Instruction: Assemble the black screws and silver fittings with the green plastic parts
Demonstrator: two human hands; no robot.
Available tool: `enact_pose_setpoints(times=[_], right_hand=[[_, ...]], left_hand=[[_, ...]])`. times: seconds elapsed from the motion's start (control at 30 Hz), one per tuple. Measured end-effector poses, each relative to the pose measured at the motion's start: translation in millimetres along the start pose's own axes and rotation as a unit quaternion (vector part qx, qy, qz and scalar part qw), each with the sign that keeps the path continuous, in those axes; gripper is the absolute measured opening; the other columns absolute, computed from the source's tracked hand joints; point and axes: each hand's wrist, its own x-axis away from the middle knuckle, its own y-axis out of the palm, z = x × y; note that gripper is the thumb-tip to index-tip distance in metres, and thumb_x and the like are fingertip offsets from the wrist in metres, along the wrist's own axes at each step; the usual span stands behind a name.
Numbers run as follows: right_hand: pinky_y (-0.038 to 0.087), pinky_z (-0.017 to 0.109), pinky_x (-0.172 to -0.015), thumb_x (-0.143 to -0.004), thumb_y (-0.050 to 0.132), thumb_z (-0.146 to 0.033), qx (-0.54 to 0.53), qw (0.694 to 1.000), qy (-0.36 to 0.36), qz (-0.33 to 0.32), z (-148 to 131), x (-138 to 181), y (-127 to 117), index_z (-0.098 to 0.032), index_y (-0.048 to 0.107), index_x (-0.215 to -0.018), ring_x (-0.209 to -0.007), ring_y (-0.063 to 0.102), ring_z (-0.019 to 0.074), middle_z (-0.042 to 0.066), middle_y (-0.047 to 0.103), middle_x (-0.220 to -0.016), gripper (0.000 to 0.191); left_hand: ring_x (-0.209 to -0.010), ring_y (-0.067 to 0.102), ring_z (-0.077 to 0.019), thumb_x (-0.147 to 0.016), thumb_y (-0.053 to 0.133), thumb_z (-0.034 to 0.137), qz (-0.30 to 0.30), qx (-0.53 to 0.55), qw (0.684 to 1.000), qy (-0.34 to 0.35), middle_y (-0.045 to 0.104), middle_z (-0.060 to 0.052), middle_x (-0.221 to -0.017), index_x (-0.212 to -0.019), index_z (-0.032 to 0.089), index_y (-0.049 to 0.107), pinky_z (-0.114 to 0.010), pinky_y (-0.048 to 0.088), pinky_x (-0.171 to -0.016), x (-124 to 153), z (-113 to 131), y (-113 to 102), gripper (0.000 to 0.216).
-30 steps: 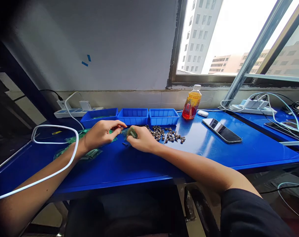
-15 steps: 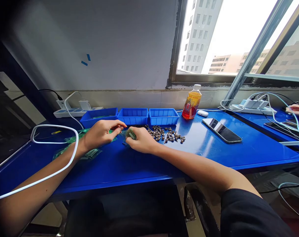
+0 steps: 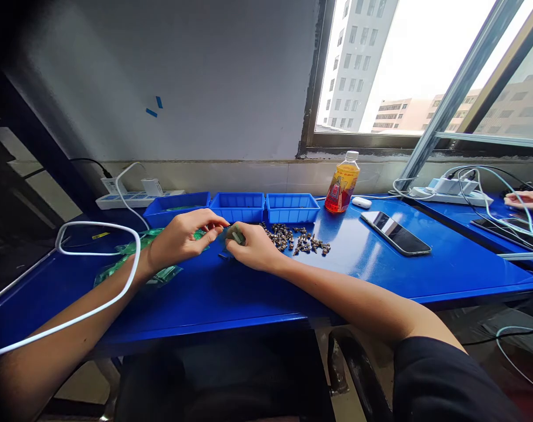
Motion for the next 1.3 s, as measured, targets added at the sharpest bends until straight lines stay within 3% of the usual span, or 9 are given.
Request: enact_pose_setpoints(times=[0.57,0.8,0.97,1.3], right_hand=[[0.029,0.022,-0.053,-0.072,0.048,-0.025,0.006,1.0,-0.001,0.006,0.5,0.7,2.2,-0.018,0.047,-0.064,-0.055,0.038,0.008,-0.005,0.044,-0.056,0.011],[0.031,0.022,-0.053,-0.072,0.051,-0.026,-0.032,0.998,0.013,0.056,-1.1,-2.4,-0.5,-0.017,0.051,-0.073,-0.055,0.039,0.0079,-0.004,0.05,-0.062,0.009],[0.032,0.021,-0.054,-0.072,0.05,-0.024,-0.029,0.997,-0.001,0.066,0.8,-4.1,-1.5,-0.018,0.048,-0.067,-0.056,0.039,0.0079,-0.004,0.048,-0.061,0.008],[0.031,0.022,-0.056,-0.071,0.049,-0.022,0.012,0.998,-0.004,0.062,4.4,-4.7,-3.0,-0.017,0.047,-0.063,-0.058,0.041,0.0084,-0.004,0.048,-0.06,0.009]], left_hand=[[-0.072,0.061,-0.0148,-0.078,0.043,0.022,-0.003,0.01,1.0,0.003,0.067,-0.004,-0.081,-0.095,0.015,0.063,-0.025,0.048,-0.069,0.2,-1.2,0.8,0.026],[-0.066,0.062,-0.0148,-0.076,0.048,0.028,0.016,0.035,0.996,-0.075,0.068,-0.003,-0.076,-0.087,0.016,0.063,-0.025,0.048,-0.062,-2.3,-1.4,1.5,0.022],[-0.064,0.062,-0.0146,-0.075,0.05,0.03,0.019,0.084,0.99,-0.113,0.07,-0.003,-0.074,-0.084,0.016,0.064,-0.024,0.049,-0.061,-2.5,1.1,1.2,0.022],[-0.059,0.06,-0.0127,-0.071,0.05,0.029,0.006,0.114,0.984,-0.134,0.069,-0.002,-0.07,-0.083,0.015,0.066,-0.022,0.049,-0.058,-2.8,3.2,1.7,0.025]])
